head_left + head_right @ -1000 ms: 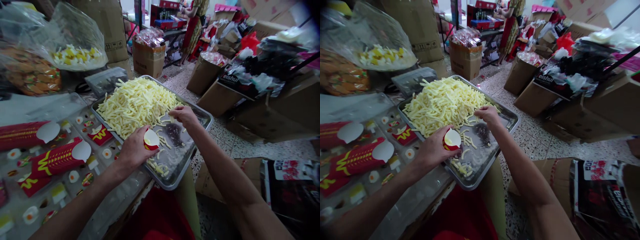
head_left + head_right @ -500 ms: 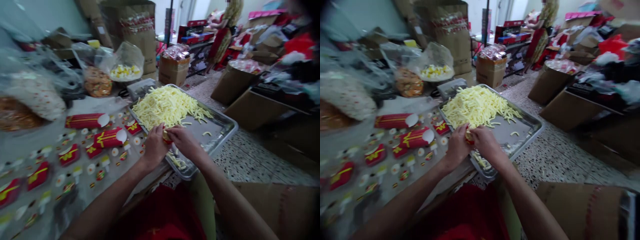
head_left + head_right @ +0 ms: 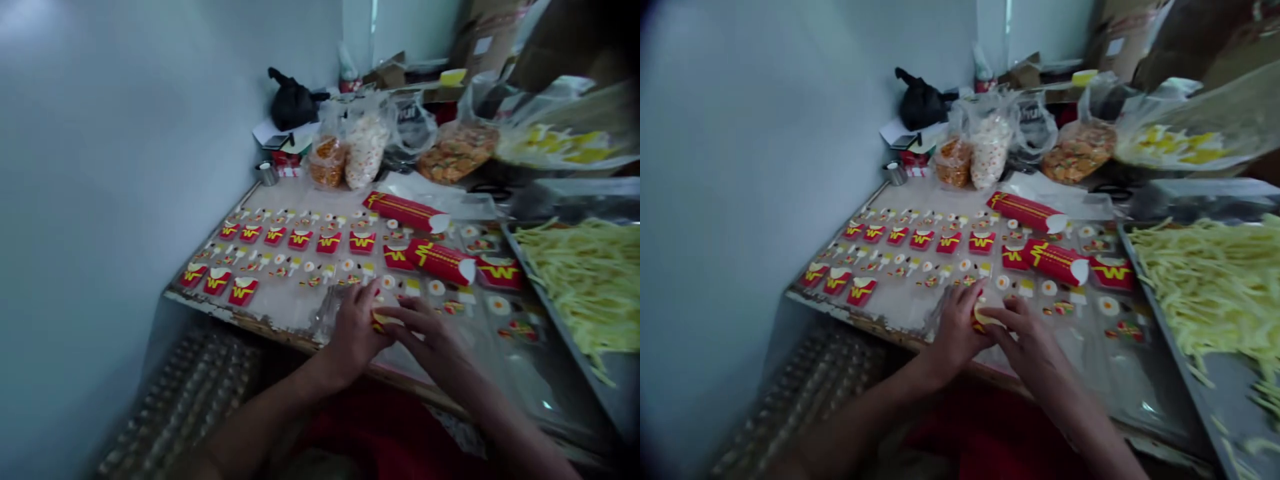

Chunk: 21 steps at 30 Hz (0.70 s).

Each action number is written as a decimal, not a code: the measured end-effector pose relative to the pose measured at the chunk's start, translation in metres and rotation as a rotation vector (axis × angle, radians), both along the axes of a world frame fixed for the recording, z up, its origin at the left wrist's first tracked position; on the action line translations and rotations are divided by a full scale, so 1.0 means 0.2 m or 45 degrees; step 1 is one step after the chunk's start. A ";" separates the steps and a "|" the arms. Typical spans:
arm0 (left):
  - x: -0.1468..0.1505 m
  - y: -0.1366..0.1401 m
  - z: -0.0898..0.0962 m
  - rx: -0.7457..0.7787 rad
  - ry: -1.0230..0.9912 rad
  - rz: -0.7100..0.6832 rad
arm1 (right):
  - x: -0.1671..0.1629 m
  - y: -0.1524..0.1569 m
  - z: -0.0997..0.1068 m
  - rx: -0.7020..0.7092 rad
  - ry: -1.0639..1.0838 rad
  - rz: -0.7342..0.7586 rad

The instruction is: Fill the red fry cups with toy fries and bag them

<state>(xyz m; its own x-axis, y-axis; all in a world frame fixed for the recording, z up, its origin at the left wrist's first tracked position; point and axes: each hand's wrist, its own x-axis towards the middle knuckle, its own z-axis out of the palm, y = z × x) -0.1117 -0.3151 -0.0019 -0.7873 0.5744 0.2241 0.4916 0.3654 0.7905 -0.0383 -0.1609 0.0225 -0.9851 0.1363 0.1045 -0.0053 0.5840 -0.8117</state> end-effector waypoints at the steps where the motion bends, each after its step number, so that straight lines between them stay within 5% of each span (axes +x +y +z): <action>1: -0.04 -0.13 0.01 -0.010 -0.058 0.075 | -0.08 -0.11 -0.02 -0.102 -0.031 0.060; 5: -0.23 -0.66 0.03 -0.178 -0.158 0.318 | -0.50 -0.50 -0.09 -0.286 -0.237 0.270; 8: -0.39 -0.98 -0.01 -0.351 0.097 0.415 | -0.79 -0.72 -0.10 0.001 -0.330 0.442; 10: -0.48 -1.12 -0.07 -0.429 0.218 0.292 | -0.92 -0.82 -0.11 0.257 -0.345 0.548; 14: -0.53 -1.21 -0.24 -0.534 0.269 0.010 | -0.95 -0.91 -0.15 0.566 -0.320 0.604; 18: -0.51 -1.20 -0.34 -0.474 0.367 -0.007 | -0.85 -0.93 -0.19 0.998 0.032 0.627; 21: -0.55 -1.20 -0.35 -0.391 0.396 0.038 | -0.83 -0.90 -0.21 0.982 0.119 0.679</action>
